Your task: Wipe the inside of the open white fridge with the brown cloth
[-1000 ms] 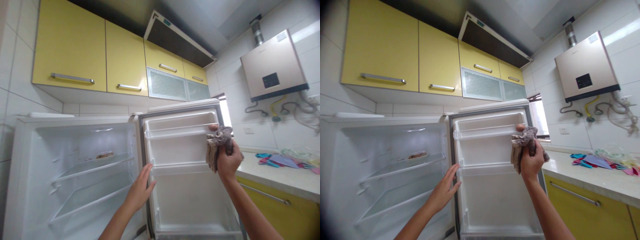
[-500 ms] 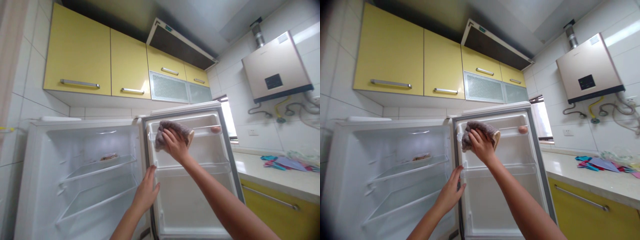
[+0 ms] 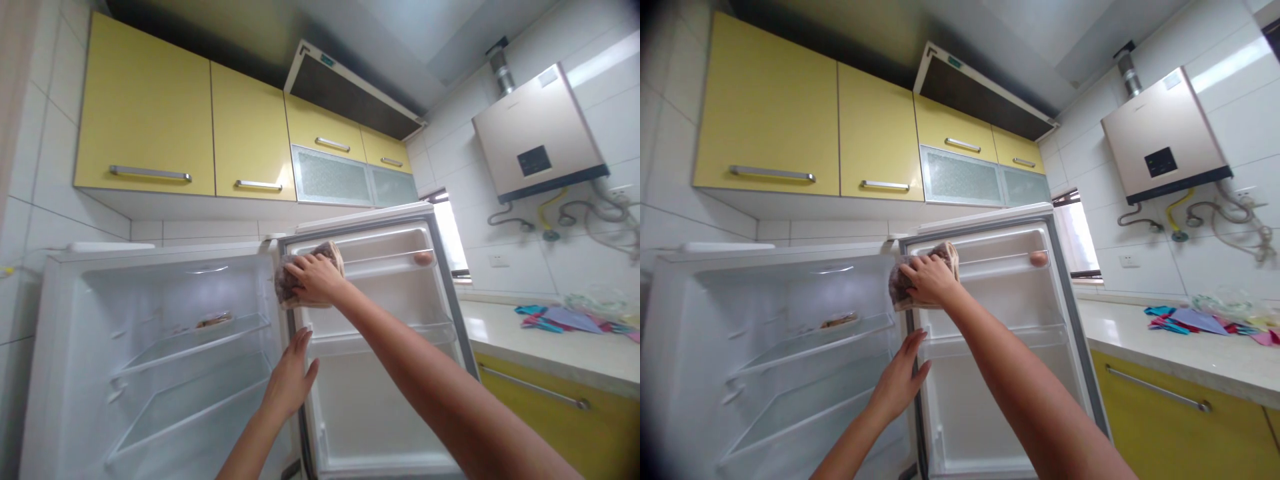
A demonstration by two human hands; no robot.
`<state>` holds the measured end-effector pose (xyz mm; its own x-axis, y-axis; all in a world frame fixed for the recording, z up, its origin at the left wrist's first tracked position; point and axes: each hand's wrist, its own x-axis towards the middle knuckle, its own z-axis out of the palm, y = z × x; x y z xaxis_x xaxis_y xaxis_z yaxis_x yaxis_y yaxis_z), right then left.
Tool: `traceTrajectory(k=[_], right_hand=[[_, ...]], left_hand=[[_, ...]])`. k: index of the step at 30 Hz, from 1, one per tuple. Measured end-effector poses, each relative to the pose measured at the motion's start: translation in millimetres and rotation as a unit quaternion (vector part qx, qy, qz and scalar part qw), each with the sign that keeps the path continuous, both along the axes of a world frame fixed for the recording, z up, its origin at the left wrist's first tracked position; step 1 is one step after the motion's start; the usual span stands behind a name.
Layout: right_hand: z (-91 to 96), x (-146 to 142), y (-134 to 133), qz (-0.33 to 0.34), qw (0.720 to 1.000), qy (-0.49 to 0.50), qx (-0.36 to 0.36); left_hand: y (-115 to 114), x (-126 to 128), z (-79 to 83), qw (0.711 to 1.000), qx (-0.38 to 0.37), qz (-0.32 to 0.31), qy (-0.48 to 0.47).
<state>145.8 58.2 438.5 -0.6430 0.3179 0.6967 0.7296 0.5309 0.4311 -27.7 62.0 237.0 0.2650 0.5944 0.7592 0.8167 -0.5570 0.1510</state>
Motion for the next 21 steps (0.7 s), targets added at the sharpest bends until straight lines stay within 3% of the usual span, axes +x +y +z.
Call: traceTrajectory(k=[4, 9, 13, 17, 21], right_hand=[[22.5, 43.3, 2.3, -0.065, 0.993, 0.027, -0.089], [42.4, 116.8, 1.6, -0.091, 0.981, 0.02, -0.169], [48.8, 157.5, -10.0, -0.105, 0.969, 0.009, -0.222], [48.6, 155.8, -15.0, -0.135, 0.96, 0.005, -0.245], [47.7, 129.0, -9.2, -0.12, 0.958, 0.011, -0.259]], left_hand=[[-2.1, 2.1, 29.3, 0.997, 0.043, 0.021, -0.053], [-2.8, 10.8, 89.1, 0.976, 0.181, 0.063, -0.106], [3.5, 20.8, 132.5, 0.981, 0.173, 0.045, -0.076], [10.3, 25.1, 155.9, 0.994, 0.106, 0.016, -0.022], [12.0, 20.2, 158.8, 0.995, 0.091, 0.013, -0.025]])
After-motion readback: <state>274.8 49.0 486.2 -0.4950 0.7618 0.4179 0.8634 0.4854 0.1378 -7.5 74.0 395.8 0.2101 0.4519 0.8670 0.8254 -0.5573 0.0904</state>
